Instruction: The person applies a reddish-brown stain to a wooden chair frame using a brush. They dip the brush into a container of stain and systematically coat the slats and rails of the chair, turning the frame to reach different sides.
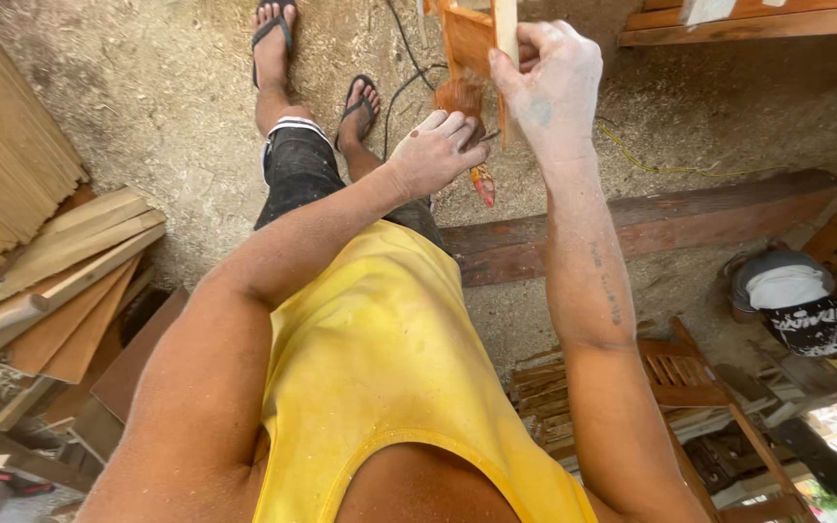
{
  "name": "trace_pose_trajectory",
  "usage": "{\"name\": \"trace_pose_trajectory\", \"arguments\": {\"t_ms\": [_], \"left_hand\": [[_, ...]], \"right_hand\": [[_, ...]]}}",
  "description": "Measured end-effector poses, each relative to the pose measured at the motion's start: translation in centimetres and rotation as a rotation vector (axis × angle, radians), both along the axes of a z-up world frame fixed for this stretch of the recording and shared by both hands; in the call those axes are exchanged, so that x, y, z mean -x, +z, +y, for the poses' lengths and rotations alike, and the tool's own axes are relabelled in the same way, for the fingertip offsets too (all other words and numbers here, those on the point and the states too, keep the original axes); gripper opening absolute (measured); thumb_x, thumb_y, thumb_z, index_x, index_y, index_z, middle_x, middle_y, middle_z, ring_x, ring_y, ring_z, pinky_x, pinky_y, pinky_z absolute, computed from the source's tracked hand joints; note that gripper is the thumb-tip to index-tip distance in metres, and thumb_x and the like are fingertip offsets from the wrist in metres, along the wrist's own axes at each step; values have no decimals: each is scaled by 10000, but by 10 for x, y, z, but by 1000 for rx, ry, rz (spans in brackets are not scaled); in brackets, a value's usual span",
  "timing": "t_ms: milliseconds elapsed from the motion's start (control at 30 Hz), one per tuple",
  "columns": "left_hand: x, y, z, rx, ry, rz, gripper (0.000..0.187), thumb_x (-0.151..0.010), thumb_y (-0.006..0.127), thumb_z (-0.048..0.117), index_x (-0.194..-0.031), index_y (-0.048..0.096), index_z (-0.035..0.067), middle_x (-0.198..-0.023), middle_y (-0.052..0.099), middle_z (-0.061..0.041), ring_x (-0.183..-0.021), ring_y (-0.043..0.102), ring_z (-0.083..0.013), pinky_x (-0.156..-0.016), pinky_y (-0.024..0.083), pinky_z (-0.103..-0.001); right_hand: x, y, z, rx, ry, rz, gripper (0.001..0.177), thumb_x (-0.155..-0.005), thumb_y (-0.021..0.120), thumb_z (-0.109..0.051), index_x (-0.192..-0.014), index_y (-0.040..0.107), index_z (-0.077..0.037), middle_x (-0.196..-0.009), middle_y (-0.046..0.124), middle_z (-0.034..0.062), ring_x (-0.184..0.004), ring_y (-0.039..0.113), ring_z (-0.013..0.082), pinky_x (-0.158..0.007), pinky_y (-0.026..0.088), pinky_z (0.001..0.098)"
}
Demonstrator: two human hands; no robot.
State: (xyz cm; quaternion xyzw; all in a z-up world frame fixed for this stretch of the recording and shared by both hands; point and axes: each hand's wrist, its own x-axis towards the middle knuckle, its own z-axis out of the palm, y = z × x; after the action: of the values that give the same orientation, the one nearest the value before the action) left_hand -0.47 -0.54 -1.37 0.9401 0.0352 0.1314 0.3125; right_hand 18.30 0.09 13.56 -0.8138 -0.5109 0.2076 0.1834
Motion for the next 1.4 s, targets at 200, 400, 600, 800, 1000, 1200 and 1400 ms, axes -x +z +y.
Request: {"name": "trace_pose_trajectory", "arguments": {"t_ms": [200,400,600,800,1000,1200,1400], "left_hand": [[3,15,0,-91,163,-57,352,-972,653,223,-1320,623,178,-1317,605,-127,-1177,581,-265,-977,482,-421],[4,23,1,-248,292,-308,279,-949,656,305,-1213,603,230,-1408,578,-107,-1218,579,-270,-984,488,-425],[3,13,28,-415,147,-642,358,-1071,563,567,-1179,598,228,-1515,578,-94,-1239,571,-224,-934,465,-394],[15,34,15,-211,261,-433,157,-1066,661,278,-1208,615,230,-1448,568,-99,-1311,540,-240,-1059,459,-366],[8,30,1,-309,343,-355,204,-982,674,338,-1088,631,169,-1406,619,-129,-1228,559,-262,-946,456,-405],[-5,27,2,360,450,-430,227,-911,689,310,-1110,699,201,-1398,627,-53,-1260,549,-278,-1061,479,-455],[3,32,-14,210,175,-482,126,-1084,631,213,-1171,722,208,-1481,606,-8,-1355,557,-277,-1134,521,-415]], "right_hand": [[-9,3,-1,-267,208,-372,347,-738,957,-200,-872,747,41,-814,714,152,-722,720,250,-647,594,359],[-33,-4,-9,8,21,99,221,-920,876,-170,-969,716,-26,-880,731,49,-779,711,142,-728,607,326],[-66,-24,-15,-16,151,41,251,-972,880,-192,-1042,732,-3,-941,738,83,-842,726,197,-787,607,373],[-76,-16,-14,14,81,135,345,-938,890,-214,-1103,706,25,-953,731,111,-865,701,233,-793,591,387],[-73,-14,-13,58,62,200,269,-922,894,-183,-1067,759,-3,-987,778,111,-889,746,203,-828,623,368],[-83,-18,-7,178,-36,171,270,-916,899,-255,-1073,802,-58,-965,790,54,-874,755,182,-817,637,347],[-85,-19,-14,-1,140,94,345,-935,909,-156,-1160,735,39,-1023,759,139,-924,737,237,-829,611,402]]}}
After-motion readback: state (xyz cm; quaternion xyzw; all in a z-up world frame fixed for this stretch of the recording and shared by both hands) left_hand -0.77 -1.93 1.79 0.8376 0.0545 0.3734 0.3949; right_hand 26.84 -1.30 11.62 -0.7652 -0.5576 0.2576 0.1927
